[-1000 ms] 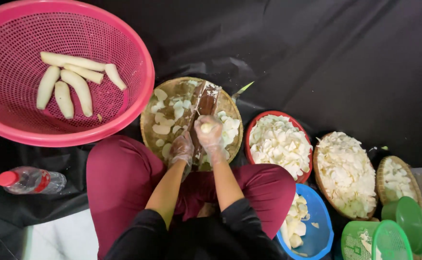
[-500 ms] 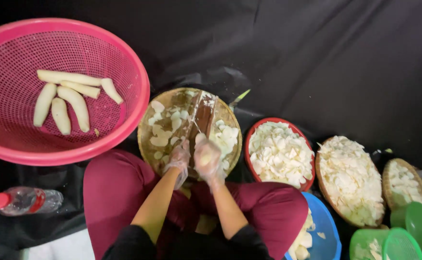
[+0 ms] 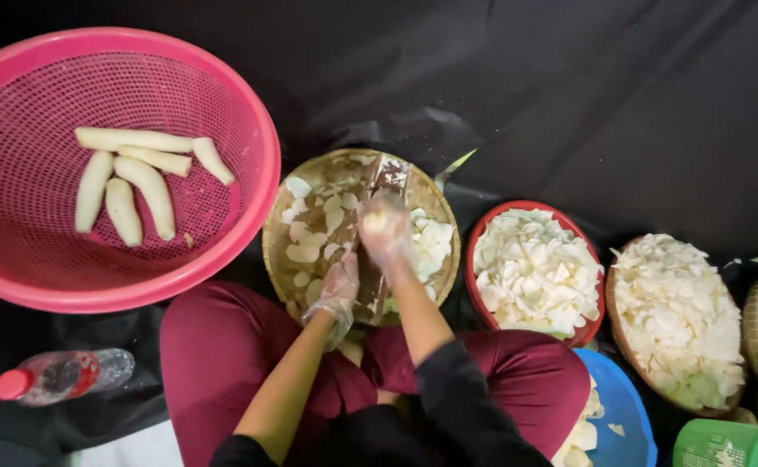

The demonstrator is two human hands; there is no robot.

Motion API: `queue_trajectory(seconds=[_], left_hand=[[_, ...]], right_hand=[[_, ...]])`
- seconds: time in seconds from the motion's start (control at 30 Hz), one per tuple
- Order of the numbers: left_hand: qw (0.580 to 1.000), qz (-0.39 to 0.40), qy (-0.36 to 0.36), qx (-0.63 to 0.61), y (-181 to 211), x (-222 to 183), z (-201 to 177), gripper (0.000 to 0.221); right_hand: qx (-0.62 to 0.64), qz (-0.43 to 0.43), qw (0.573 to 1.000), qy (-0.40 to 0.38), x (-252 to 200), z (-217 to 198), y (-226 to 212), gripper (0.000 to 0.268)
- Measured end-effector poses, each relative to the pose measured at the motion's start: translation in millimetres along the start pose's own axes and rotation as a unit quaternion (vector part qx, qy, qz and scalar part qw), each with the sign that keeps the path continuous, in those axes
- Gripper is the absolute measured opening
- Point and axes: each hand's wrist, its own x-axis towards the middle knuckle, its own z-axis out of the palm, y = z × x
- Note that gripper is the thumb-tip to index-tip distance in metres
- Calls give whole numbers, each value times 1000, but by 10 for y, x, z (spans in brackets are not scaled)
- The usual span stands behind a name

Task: Slicing white radishes using a manual slicing tool while sitting on the floor

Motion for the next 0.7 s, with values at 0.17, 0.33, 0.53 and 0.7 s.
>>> queue_trajectory(seconds=[0.17, 0.33, 0.53, 0.7], left_hand=[[669, -500, -385, -393, 70, 788, -930, 64], [770, -390, -405, -301, -26, 479, -675, 44], [994, -87, -27, 62, -89, -328, 391, 29], [809, -333, -431, -221, -56, -142, 57, 74]], right_hand=[[407, 102, 898, 133, -820, -221, -276, 22], [138, 89, 983, 76, -174, -445, -712, 29], [-9, 19, 1000, -11, 674, -38, 6, 22], [-366, -154, 917, 16, 198, -456, -417, 16]])
